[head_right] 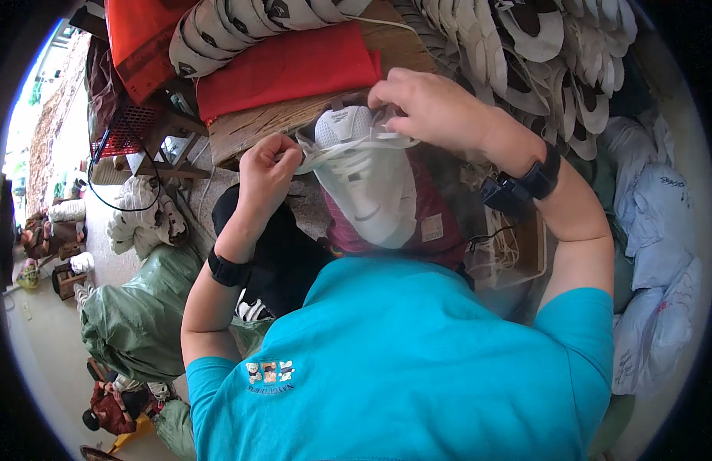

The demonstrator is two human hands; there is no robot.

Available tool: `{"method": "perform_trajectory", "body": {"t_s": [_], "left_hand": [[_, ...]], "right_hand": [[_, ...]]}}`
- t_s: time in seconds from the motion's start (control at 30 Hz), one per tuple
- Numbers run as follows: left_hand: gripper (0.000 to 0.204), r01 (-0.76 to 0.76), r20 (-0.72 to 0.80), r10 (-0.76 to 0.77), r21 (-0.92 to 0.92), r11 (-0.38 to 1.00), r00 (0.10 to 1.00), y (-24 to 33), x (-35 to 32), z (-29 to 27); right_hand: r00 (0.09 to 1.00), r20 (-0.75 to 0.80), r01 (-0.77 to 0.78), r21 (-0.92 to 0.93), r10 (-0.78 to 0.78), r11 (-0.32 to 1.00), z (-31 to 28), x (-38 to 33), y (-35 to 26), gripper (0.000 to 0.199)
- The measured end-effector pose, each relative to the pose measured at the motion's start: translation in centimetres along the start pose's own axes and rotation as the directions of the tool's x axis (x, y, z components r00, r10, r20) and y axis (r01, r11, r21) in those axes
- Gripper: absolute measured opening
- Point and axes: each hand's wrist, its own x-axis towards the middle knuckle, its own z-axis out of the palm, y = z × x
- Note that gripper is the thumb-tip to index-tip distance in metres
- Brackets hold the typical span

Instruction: The person is sitting on the floor in a cluttered room, lacing a white sneaker. They thread the laces through the eyelets, pull them tight, and tie a knot. The person then picks up a second shoe from a pile and begins lacing it in the same manner.

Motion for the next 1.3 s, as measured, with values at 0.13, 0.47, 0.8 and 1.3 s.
{"method": "perform_trajectory", "body": {"t_s": [0.13, 0.47, 0.8, 1.3], "left_hand": [[0.013, -0.158, -0.061, 0.178, 0.243, 0.957, 0.982, 0.2, 0.1, 0.1], [0.015, -0.184, -0.066, 0.226, 0.389, 0.903, 0.972, 1.0, -0.5, 0.4], [0.016, -0.197, 0.042, 0.196, 0.364, 0.910, 0.980, 1.3, 1.1, -0.4], [0.024, -0.154, 0.136, 0.147, 0.043, 0.987, 0.980, -0.7, 2.7, -1.8]], "right_hand": [[0.994, 0.111, -0.005, 0.099, -0.006, 0.995, 0.0, 0.5, 1.3, 0.026], [0.880, 0.421, -0.444, 0.566, 0.219, 0.695, -0.4, 1.4, 1.1, 0.022], [0.846, 0.483, -0.441, 0.395, 0.226, 0.806, -0.6, 2.6, 1.6, 0.019], [0.907, 0.378, -0.312, 0.309, 0.184, 0.898, 1.0, 3.9, 2.8, 0.031]]}}
